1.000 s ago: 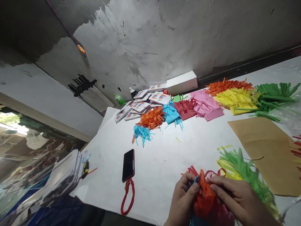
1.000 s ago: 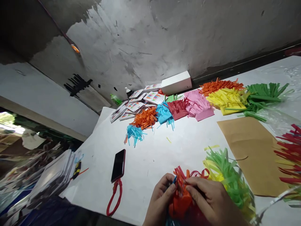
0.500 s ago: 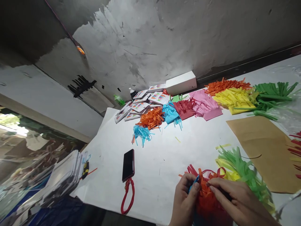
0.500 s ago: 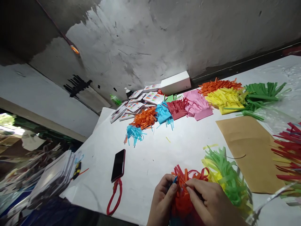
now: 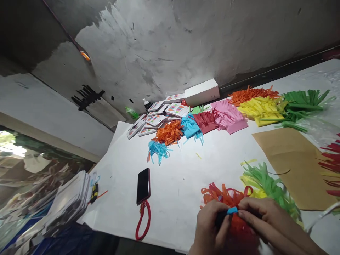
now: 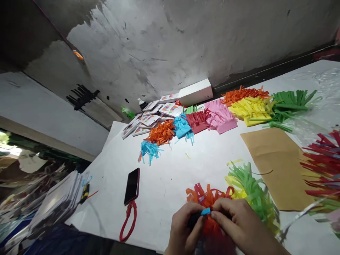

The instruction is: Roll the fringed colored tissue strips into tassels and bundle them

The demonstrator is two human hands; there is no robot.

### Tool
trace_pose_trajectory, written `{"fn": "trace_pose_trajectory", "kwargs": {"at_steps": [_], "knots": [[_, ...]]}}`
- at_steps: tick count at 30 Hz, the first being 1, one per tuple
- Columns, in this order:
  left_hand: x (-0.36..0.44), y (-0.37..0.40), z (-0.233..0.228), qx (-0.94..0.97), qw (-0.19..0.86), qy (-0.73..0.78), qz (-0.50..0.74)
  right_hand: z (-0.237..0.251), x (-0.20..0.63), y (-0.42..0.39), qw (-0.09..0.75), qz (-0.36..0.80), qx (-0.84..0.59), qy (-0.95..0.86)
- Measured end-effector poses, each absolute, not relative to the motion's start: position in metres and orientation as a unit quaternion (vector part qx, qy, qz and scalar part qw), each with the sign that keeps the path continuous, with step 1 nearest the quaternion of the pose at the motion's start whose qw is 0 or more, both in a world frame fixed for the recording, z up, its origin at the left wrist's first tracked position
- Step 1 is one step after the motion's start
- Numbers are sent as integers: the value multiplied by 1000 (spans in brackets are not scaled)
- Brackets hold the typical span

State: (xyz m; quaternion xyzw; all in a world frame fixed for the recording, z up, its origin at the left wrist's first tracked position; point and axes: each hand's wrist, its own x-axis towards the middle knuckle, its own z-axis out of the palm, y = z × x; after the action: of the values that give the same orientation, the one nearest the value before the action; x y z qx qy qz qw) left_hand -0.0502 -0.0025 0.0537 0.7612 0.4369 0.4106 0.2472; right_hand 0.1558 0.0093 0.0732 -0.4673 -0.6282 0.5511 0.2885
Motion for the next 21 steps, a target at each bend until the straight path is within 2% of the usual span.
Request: {"fn": "trace_pose_trajectory", "kwargs": {"at_steps": [3, 7, 15, 21], "knots": [[-51, -3, 62, 780, 250, 426, 384, 63, 153, 8, 336, 655, -442, -512], [-49, -3, 70, 753, 314, 457, 355, 53, 148, 8, 346, 741, -395, -418], [-42, 7, 70, 590, 506, 506, 374, 55, 143, 17, 360, 775, -377, -357], [-41, 10, 70, 564, 516, 515, 387, 55, 145, 20, 360, 756, -393, -379]]}}
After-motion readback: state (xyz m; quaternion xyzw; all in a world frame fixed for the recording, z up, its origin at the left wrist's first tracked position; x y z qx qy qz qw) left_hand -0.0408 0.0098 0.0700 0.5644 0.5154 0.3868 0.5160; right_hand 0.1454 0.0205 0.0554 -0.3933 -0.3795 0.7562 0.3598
